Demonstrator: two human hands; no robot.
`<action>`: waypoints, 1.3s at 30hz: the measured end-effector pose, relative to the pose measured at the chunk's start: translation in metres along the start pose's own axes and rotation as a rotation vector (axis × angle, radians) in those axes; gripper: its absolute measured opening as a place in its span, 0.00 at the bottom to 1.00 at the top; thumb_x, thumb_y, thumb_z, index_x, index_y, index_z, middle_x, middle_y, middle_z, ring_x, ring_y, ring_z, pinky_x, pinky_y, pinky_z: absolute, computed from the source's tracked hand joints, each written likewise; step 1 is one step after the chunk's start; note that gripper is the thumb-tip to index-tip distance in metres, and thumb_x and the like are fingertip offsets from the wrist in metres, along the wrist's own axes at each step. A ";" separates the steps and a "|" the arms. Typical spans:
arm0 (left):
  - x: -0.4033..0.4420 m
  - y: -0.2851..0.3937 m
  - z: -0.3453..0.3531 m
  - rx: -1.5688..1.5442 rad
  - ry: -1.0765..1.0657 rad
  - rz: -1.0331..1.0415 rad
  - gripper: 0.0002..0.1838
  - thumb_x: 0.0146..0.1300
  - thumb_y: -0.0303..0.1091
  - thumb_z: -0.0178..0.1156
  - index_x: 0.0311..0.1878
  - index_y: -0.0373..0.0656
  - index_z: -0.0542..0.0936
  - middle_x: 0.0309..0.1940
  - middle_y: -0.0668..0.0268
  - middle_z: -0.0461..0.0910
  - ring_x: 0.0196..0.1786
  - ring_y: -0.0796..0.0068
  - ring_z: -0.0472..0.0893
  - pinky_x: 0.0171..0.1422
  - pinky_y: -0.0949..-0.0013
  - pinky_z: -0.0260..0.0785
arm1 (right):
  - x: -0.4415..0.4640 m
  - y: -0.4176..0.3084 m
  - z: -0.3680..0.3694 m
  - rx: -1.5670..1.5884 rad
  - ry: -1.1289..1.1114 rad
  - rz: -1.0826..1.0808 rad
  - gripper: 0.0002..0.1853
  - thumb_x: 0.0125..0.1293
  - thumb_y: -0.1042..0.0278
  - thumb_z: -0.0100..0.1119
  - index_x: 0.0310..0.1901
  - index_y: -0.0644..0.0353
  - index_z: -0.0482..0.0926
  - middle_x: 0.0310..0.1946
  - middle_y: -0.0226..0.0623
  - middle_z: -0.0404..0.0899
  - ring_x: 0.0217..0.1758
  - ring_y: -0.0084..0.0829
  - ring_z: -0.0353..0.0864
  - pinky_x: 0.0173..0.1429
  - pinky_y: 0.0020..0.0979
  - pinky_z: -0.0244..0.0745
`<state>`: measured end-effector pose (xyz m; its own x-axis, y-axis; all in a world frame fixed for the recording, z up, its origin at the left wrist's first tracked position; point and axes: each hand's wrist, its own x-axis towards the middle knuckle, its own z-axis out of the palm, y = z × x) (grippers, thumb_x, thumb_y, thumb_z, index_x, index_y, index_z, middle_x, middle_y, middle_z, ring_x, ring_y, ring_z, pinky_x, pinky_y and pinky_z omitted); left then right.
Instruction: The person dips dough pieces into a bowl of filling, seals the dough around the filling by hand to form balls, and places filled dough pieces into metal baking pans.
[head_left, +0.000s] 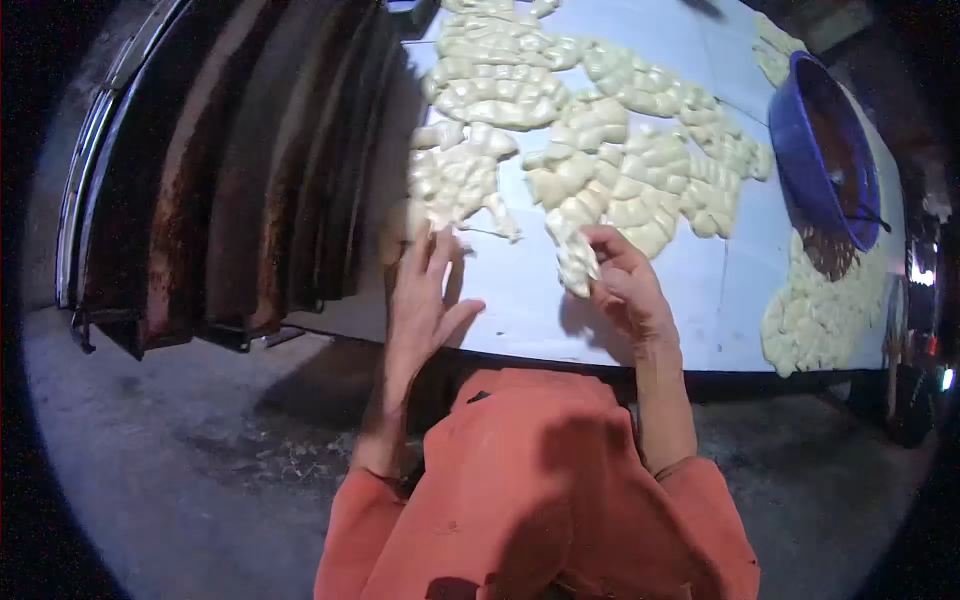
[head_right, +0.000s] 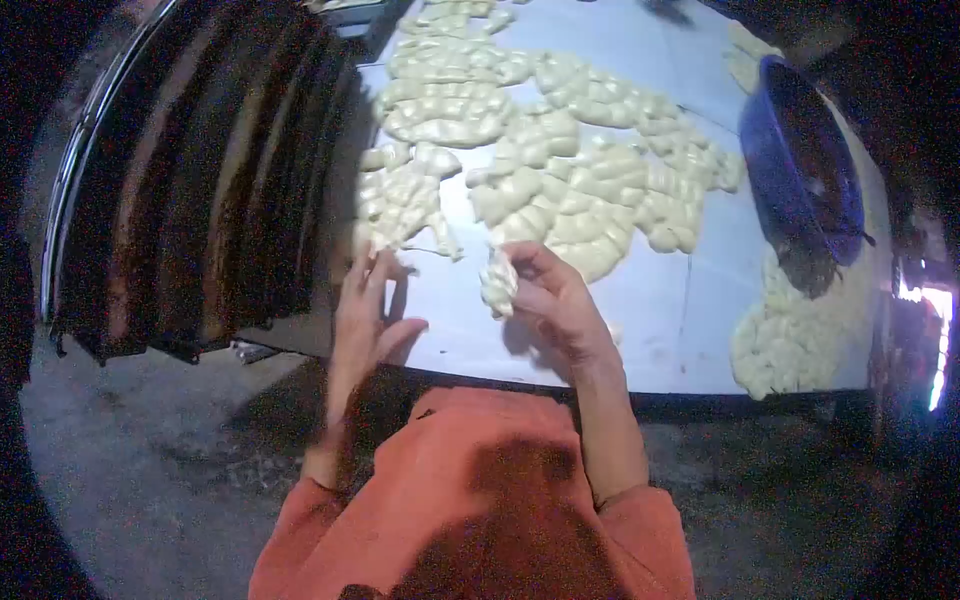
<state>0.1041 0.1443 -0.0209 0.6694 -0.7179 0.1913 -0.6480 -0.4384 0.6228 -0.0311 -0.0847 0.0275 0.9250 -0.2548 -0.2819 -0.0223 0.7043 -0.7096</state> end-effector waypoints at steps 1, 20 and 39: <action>0.002 0.016 -0.002 0.142 0.016 0.009 0.40 0.50 0.41 0.77 0.67 0.40 0.73 0.67 0.50 0.70 0.69 0.51 0.70 0.68 0.54 0.65 | -0.003 -0.001 -0.007 -0.006 0.014 -0.011 0.21 0.62 0.74 0.66 0.57 0.64 0.75 0.45 0.38 0.81 0.45 0.27 0.83 0.51 0.28 0.78; 0.062 0.186 0.129 -1.095 0.084 0.047 0.45 0.67 0.46 0.67 0.76 0.30 0.58 0.64 0.45 0.76 0.65 0.55 0.78 0.70 0.59 0.68 | -0.063 -0.025 -0.072 -0.408 0.320 -0.364 0.15 0.63 0.75 0.69 0.50 0.61 0.77 0.38 0.35 0.82 0.43 0.25 0.82 0.46 0.28 0.80; 0.118 0.208 0.163 -0.857 -0.281 -0.388 0.17 0.70 0.26 0.60 0.60 0.32 0.77 0.50 0.56 0.85 0.49 0.72 0.84 0.55 0.68 0.77 | 0.000 -0.362 -0.355 -1.303 0.822 -0.206 0.16 0.68 0.61 0.59 0.51 0.62 0.78 0.46 0.42 0.85 0.52 0.33 0.83 0.55 0.32 0.75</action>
<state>-0.0109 -0.1196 0.0078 0.5977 -0.7580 -0.2610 0.1560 -0.2094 0.9653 -0.1578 -0.5745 0.0555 0.5082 -0.8587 -0.0670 -0.6314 -0.3185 -0.7070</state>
